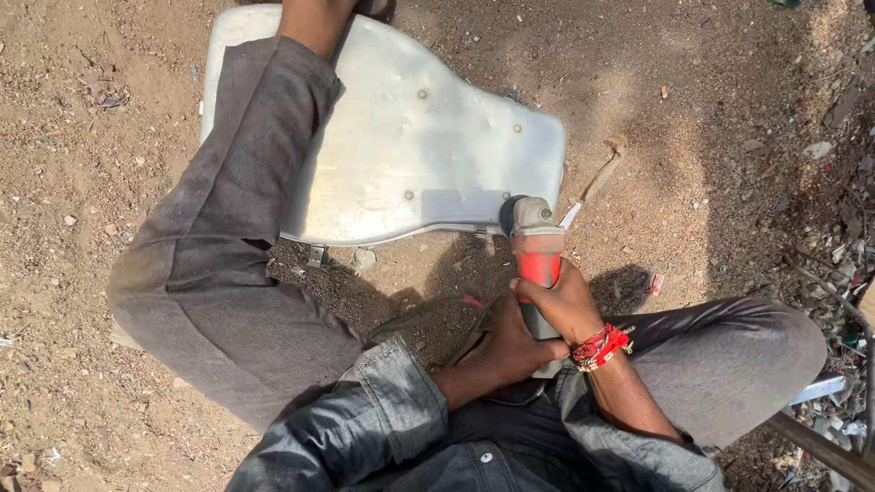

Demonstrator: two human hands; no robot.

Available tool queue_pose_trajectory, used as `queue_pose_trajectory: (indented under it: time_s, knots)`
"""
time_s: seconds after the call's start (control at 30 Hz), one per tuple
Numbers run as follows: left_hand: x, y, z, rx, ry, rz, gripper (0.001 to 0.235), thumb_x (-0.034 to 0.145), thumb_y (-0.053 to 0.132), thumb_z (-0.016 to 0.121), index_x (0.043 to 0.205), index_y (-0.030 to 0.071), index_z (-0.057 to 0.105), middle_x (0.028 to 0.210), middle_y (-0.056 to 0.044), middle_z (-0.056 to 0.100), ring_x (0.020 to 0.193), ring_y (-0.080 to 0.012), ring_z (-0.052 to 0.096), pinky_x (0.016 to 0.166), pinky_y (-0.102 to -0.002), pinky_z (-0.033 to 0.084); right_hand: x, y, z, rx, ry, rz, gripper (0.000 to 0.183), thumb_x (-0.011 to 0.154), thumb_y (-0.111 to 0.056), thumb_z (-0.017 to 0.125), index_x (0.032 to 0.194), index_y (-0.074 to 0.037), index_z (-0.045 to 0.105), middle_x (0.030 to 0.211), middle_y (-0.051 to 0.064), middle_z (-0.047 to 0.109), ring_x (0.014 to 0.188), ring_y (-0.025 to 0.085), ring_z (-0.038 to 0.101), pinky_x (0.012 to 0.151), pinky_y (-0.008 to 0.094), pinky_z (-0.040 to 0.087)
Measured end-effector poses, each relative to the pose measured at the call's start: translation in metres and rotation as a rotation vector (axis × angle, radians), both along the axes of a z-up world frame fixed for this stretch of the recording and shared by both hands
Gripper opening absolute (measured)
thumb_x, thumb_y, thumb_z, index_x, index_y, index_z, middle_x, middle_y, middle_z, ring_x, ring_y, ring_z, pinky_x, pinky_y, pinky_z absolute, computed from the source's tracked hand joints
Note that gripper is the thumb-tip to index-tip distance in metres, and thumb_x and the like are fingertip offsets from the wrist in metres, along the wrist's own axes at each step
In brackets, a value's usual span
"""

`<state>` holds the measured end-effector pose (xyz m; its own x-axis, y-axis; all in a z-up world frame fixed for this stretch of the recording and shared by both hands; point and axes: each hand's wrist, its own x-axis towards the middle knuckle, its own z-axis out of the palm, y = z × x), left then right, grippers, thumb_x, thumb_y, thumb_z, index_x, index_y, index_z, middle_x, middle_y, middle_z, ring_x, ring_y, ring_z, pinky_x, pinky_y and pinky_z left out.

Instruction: The person uses an angle grinder to smooth the edges of a metal casing, turning the casing over to work on different sides while handling small metal plates on the ground.

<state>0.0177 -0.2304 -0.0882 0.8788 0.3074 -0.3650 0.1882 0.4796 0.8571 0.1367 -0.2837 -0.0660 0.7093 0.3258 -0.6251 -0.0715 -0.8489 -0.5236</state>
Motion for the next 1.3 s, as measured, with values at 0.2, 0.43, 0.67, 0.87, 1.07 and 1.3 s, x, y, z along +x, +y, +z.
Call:
queue_pose_trajectory:
  time_s: [0.2, 0.43, 0.67, 0.87, 1.07, 1.3]
  knots:
    - [0.003, 0.011, -0.003, -0.041, -0.082, -0.062, 0.089, 0.071, 0.016, 0.084, 0.144, -0.001, 0.036, 0.127, -0.013, 0.055, 0.118, -0.0226, 0.058, 0.101, -0.039, 0.050, 0.003, 0.015, 0.016, 0.101, -0.100, -0.038, 0.047, 0.069, -0.025, 0.081, 0.107, 0.002, 0.069, 0.088, 0.011, 0.075, 0.080, 0.020, 0.072, 0.074, 0.036, 0.057]
    - [0.001, 0.025, -0.002, -0.062, -0.161, -0.065, 0.097, 0.068, 0.016, 0.084, 0.150, 0.002, 0.034, 0.136, -0.012, 0.052, 0.128, -0.0214, 0.053, 0.108, -0.037, 0.045, -0.002, 0.018, 0.013, 0.000, -0.116, -0.100, 0.040, 0.073, -0.023, 0.082, 0.103, 0.001, 0.071, 0.084, 0.012, 0.074, 0.075, 0.021, 0.071, 0.071, 0.036, 0.056]
    - [-0.006, 0.037, 0.039, 0.178, 0.021, -0.160, 0.085, 0.064, 0.019, 0.087, 0.136, 0.000, 0.045, 0.125, -0.015, 0.061, 0.118, -0.0232, 0.061, 0.099, -0.039, 0.051, -0.014, 0.017, 0.035, 0.231, -0.096, -0.190, 0.034, 0.076, -0.022, 0.081, 0.098, 0.001, 0.068, 0.085, 0.010, 0.072, 0.075, 0.018, 0.068, 0.068, 0.034, 0.054]
    - [-0.022, 0.013, 0.060, 0.064, 0.037, -0.031, 0.093, 0.062, 0.026, 0.082, 0.142, 0.002, 0.042, 0.124, -0.014, 0.061, 0.118, -0.0233, 0.059, 0.099, -0.038, 0.048, -0.017, -0.005, 0.033, 0.302, -0.102, -0.155, 0.033, 0.077, -0.023, 0.083, 0.097, 0.000, 0.069, 0.087, 0.007, 0.073, 0.076, 0.014, 0.067, 0.068, 0.030, 0.054]
    - [-0.015, -0.009, 0.036, 0.198, 0.137, 0.018, 0.092, 0.062, 0.027, 0.085, 0.139, 0.000, 0.044, 0.125, -0.014, 0.061, 0.117, -0.0238, 0.061, 0.099, -0.039, 0.049, -0.020, -0.006, 0.037, 0.289, -0.056, -0.164, 0.035, 0.077, -0.028, 0.084, 0.099, -0.003, 0.073, 0.087, 0.004, 0.073, 0.076, 0.012, 0.065, 0.067, 0.029, 0.053]
    - [-0.011, -0.017, -0.026, -0.039, -0.039, 0.014, 0.099, 0.062, 0.024, 0.086, 0.146, -0.003, 0.041, 0.135, -0.015, 0.057, 0.128, -0.0268, 0.057, 0.109, -0.039, 0.045, -0.008, 0.002, 0.006, 0.046, -0.117, -0.042, 0.035, 0.073, -0.027, 0.082, 0.095, -0.001, 0.074, 0.082, 0.011, 0.075, 0.074, 0.022, 0.073, 0.069, 0.036, 0.056]
